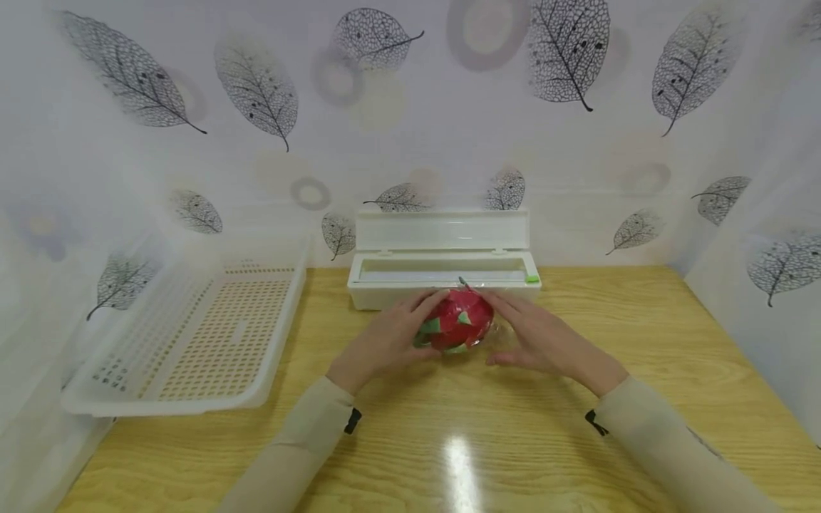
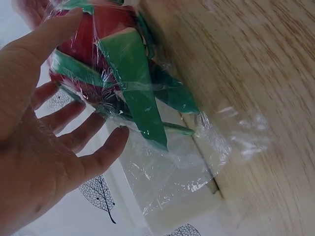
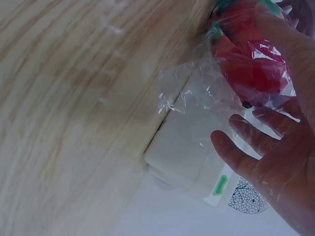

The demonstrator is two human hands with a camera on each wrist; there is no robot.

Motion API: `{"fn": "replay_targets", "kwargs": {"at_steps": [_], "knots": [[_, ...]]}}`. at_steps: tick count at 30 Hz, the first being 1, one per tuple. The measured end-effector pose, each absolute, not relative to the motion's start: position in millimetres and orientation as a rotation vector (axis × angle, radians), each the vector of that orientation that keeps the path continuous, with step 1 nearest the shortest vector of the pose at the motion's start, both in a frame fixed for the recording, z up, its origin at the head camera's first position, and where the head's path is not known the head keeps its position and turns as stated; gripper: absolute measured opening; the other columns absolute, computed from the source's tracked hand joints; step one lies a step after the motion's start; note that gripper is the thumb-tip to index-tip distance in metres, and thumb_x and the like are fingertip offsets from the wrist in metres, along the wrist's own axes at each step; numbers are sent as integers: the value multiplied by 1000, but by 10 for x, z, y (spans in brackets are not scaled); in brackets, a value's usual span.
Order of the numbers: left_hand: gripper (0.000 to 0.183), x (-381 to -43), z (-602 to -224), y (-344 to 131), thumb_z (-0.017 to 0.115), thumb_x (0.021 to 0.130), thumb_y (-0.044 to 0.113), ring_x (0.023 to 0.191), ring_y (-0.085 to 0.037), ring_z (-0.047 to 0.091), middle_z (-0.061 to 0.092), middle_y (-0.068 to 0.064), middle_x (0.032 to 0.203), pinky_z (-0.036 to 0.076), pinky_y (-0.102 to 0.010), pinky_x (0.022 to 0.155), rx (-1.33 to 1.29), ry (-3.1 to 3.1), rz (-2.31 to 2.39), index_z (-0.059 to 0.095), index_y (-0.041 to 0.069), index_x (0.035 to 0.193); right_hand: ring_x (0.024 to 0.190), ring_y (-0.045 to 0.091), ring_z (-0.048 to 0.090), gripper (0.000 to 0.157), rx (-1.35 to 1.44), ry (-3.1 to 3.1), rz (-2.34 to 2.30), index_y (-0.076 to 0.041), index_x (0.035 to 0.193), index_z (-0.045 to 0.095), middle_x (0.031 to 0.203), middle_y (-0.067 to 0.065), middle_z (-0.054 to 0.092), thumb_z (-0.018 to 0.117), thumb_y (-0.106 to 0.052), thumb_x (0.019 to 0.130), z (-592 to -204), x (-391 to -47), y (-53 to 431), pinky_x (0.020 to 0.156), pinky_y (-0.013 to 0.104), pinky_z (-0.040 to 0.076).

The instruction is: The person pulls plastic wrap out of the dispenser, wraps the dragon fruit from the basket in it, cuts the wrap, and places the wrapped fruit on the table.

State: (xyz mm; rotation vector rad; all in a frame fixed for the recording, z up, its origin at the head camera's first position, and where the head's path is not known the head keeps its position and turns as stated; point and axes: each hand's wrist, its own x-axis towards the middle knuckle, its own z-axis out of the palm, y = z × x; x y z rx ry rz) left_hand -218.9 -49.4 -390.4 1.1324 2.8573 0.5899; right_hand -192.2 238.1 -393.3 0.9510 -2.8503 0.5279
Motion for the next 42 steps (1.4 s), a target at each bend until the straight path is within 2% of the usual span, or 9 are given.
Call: {"fn": "replay_targets", "kwargs": {"at_steps": [4, 9, 13, 16, 18, 24, 34, 38, 42], "knots": [[95, -2198, -3914, -477, 83, 85, 40, 143, -32, 48, 38, -9, 162, 45, -51, 115, 1146, 2860, 596, 28, 22, 161, 148, 38, 41, 106, 927, -2886, 593, -13, 163, 25, 165, 14, 35, 85, -44, 82, -3958, -1932, 2386, 113, 57, 45], [84, -2183, -3878, -501, 78, 90, 39, 140, -31, 50, 42, -11, 158, 47, -49, 114, 1190, 2847, 660, 33, 20, 158, 141, 35, 51, 87, 789, -2909, 783, -22, 160, 34, 160, 7, 45, 77, -48, 89, -3946, -1927, 2494, 108, 60, 49], [75, -2191, -3769, -519, 74, 94, 39, 139, -32, 52, 43, -13, 158, 49, -48, 111, 1192, 2831, 717, 37, 18, 157, 107, 30, 71, 53, 533, -2871, 817, -9, 139, 61, 127, 13, 71, 69, -40, 97, -3882, -1949, 2634, 86, 49, 59], [67, -2216, -3641, -511, 71, 97, 36, 137, -30, 54, 48, -11, 154, 51, -45, 110, 1223, 2830, 751, 42, 15, 153, 84, 24, 72, 35, 361, -2854, 866, -2, 120, 72, 101, 14, 77, 64, -31, 101, -3864, -2016, 2722, 70, 36, 57], [61, -2241, -3549, -486, 70, 98, 34, 132, -26, 58, 53, -8, 150, 53, -42, 107, 1259, 2834, 750, 47, 12, 150, 79, 23, 72, 36, 261, -2887, 962, -2, 118, 73, 97, 16, 77, 63, -32, 102, -3883, -2070, 2761, 67, 31, 55], [53, -2387, -3309, -336, 65, 101, 35, 131, -25, 59, 58, -6, 147, 51, -42, 108, 1284, 2754, 728, 52, 13, 147, 74, 19, 70, 43, 83, -2988, 1218, -1, 127, 70, 98, 17, 76, 63, -35, 101, -4021, -2205, 2746, 60, 26, 53], [49, -2578, -3150, -134, 59, 104, 34, 135, -28, 56, 57, -7, 148, 46, -40, 115, 1262, 2629, 686, 52, 10, 146, 63, 4, 53, 36, -91, -2873, 1470, 2, 117, 73, 71, -7, 65, 66, -28, 100, -4211, -2276, 2683, 55, 20, 46], [48, -2612, -3126, -33, 61, 103, 34, 136, -26, 55, 58, -6, 147, 45, -39, 116, 1249, 2625, 641, 55, 10, 144, 59, 3, 52, 33, -105, -2847, 1481, 3, 114, 73, 70, -6, 64, 66, -26, 100, -4204, -2202, 2732, 52, 21, 45], [48, -2644, -3068, 119, 63, 102, 34, 136, -25, 56, 60, -8, 145, 45, -39, 115, 1238, 2628, 587, 56, 9, 143, 65, 5, 54, 30, -38, -2879, 1401, 1, 111, 73, 78, 2, 69, 66, -26, 100, -4172, -2153, 2766, 56, 21, 46]]}}
